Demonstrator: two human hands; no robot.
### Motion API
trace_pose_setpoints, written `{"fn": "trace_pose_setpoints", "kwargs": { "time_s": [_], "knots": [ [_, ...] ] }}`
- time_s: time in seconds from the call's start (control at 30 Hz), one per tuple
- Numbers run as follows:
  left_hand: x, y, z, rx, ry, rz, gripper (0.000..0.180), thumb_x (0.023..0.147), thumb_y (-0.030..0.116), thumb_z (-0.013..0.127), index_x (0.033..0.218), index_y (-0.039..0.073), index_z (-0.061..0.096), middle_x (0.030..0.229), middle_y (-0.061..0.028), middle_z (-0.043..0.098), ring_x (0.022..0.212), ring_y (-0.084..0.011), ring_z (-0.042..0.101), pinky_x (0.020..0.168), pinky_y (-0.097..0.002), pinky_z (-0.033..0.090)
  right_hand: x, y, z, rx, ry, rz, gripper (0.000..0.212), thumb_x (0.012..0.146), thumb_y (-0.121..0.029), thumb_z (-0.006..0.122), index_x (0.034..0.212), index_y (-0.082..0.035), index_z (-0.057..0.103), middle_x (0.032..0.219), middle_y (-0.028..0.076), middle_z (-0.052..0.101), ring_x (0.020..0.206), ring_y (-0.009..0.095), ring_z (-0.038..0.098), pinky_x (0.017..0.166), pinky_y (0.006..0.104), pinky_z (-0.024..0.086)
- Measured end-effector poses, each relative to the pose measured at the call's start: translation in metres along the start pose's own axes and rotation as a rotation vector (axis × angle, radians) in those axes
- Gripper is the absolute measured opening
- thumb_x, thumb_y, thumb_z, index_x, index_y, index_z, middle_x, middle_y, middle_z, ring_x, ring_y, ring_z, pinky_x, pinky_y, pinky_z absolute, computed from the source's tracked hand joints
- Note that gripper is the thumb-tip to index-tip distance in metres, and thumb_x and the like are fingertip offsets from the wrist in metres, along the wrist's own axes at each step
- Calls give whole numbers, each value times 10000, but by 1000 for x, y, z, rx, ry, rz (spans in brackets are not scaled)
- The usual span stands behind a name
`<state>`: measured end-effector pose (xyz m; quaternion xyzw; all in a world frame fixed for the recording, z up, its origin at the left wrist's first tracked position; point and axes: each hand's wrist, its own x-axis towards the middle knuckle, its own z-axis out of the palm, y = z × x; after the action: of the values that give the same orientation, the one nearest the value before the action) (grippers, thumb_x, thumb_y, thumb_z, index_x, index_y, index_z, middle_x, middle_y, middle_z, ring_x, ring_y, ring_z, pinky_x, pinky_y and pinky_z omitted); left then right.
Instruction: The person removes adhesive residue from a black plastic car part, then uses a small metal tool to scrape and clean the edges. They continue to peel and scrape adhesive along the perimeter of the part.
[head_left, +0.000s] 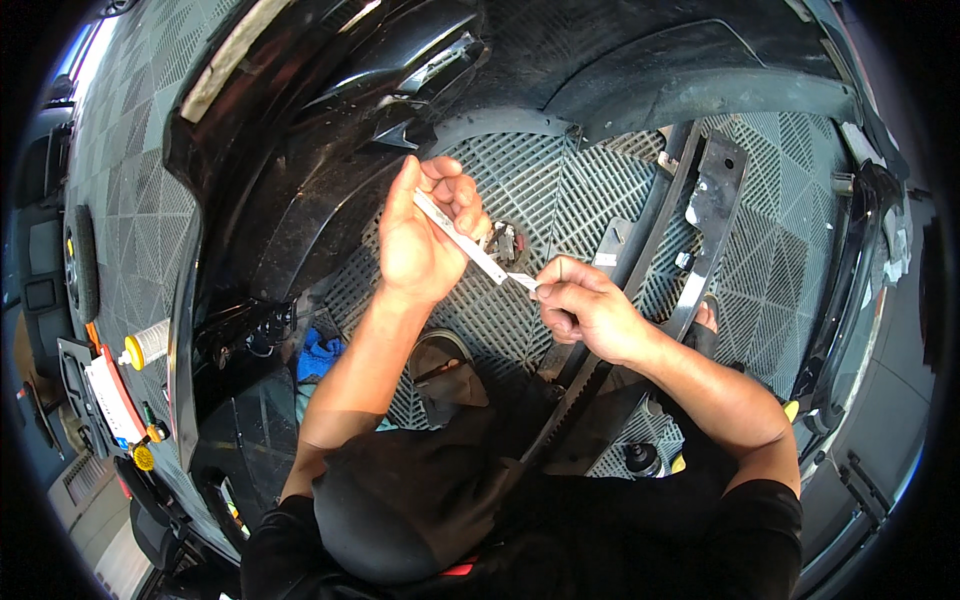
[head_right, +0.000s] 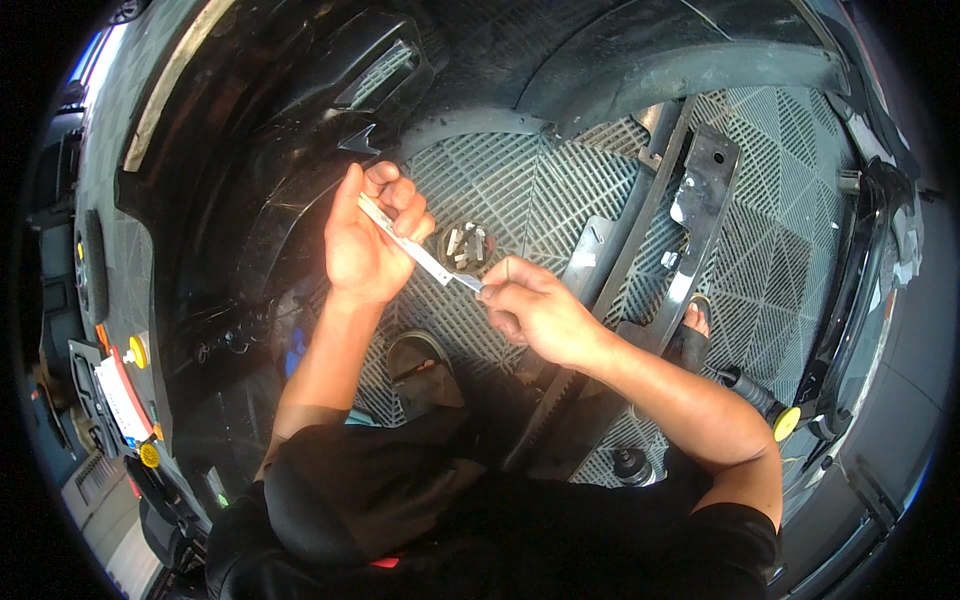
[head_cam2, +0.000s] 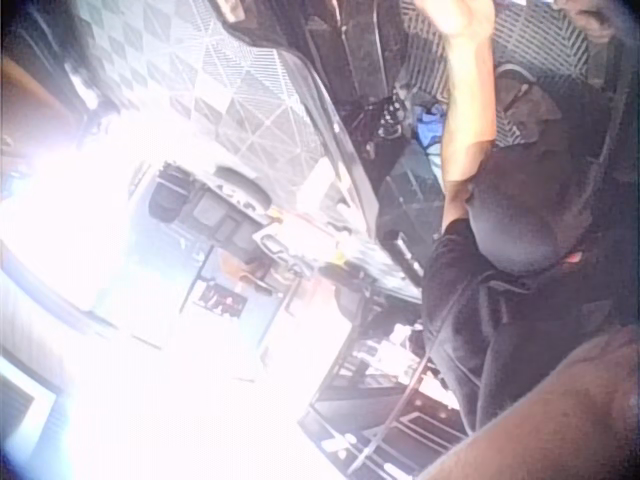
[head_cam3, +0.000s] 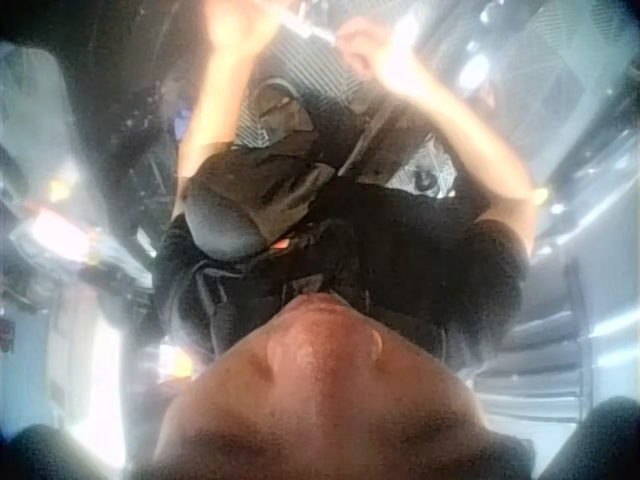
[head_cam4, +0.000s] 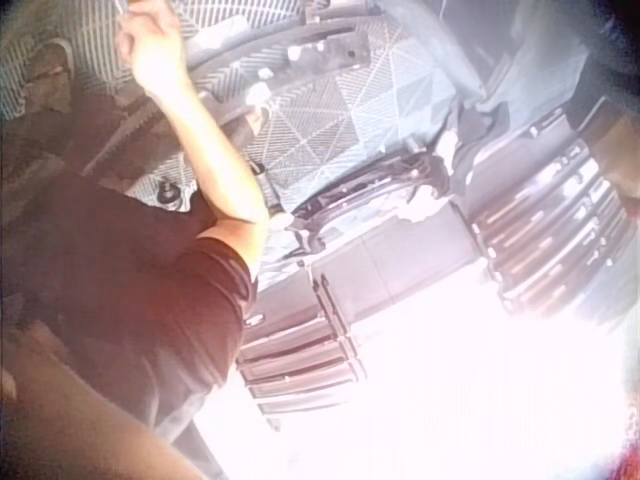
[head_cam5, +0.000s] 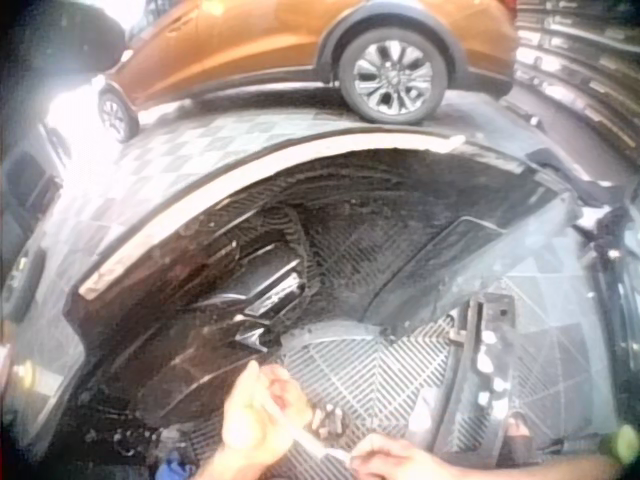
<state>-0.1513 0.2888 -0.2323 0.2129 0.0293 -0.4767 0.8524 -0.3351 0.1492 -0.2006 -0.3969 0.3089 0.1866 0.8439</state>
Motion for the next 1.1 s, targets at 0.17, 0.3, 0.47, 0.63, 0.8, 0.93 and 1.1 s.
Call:
{"fn": "trace_pose_setpoints", "kwargs": {
  "time_s": [0.17, 0.3, 0.47, 0.63, 0.8, 0.93, 1.1],
  "knots": [
    [-1, -1, 2, -16, 32, 54, 393, 1082, 432, 451, 1065, 89, 642, 816, -34, 556, 689, -168, 470, 663, -335, 390, 1, 4, 2, 24, -18, -40, 59, 1029, -102, 518, 1055, -56, 542, 656, 29, 468, 526, 92, 357, 493, 261, 291],
    [-1, -1, 4, -39, 53, 59, 385, 1080, 426, 457, 1042, 89, 638, 813, -36, 556, 689, -171, 466, 662, -333, 385, 2, 1, 4, -1, -9, -47, 64, 1033, -108, 517, 1056, -54, 543, 658, 27, 467, 530, 91, 358, 496, 261, 293],
    [-3, -6, 9, 0, 90, 97, 379, 1080, 421, 459, 1005, 91, 630, 802, -45, 563, 676, -175, 465, 660, -329, 381, 2, -1, 7, -39, -6, -48, 66, 1026, -99, 512, 1054, -49, 545, 661, 25, 467, 531, 90, 356, 497, 261, 291],
    [-5, -6, 12, 29, 86, 132, 375, 1080, 417, 459, 994, 94, 629, 797, -56, 568, 667, -177, 473, 649, -327, 379, 5, 0, 6, -49, 3, -47, 64, 1015, -87, 508, 1048, -45, 543, 663, 25, 467, 531, 91, 353, 497, 261, 288],
    [-4, -7, 8, 45, 77, 154, 413, 1082, 464, 449, 979, 106, 627, 802, -62, 596, 641, -171, 510, 635, -329, 407, 6, 1, 8, -83, 5, -62, 65, 1021, -91, 503, 1048, -43, 536, 667, 26, 469, 538, 88, 354, 495, 260, 285],
    [-4, -8, 7, 66, 96, 187, 432, 1084, 493, 444, 958, 114, 611, 803, -60, 604, 624, -165, 518, 628, -324, 421, 7, 0, 10, -103, 12, -62, 68, 1029, -98, 502, 1049, -42, 535, 670, 24, 471, 542, 85, 355, 496, 258, 284],
    [-5, -9, 12, 72, 117, 211, 429, 1085, 498, 441, 947, 120, 591, 796, -58, 599, 604, -160, 502, 620, -326, 418, 7, 1, 10, -150, 7, -81, 69, 1034, -105, 506, 1044, -42, 534, 674, 19, 473, 545, 80, 355, 498, 253, 284]
  ]
}}
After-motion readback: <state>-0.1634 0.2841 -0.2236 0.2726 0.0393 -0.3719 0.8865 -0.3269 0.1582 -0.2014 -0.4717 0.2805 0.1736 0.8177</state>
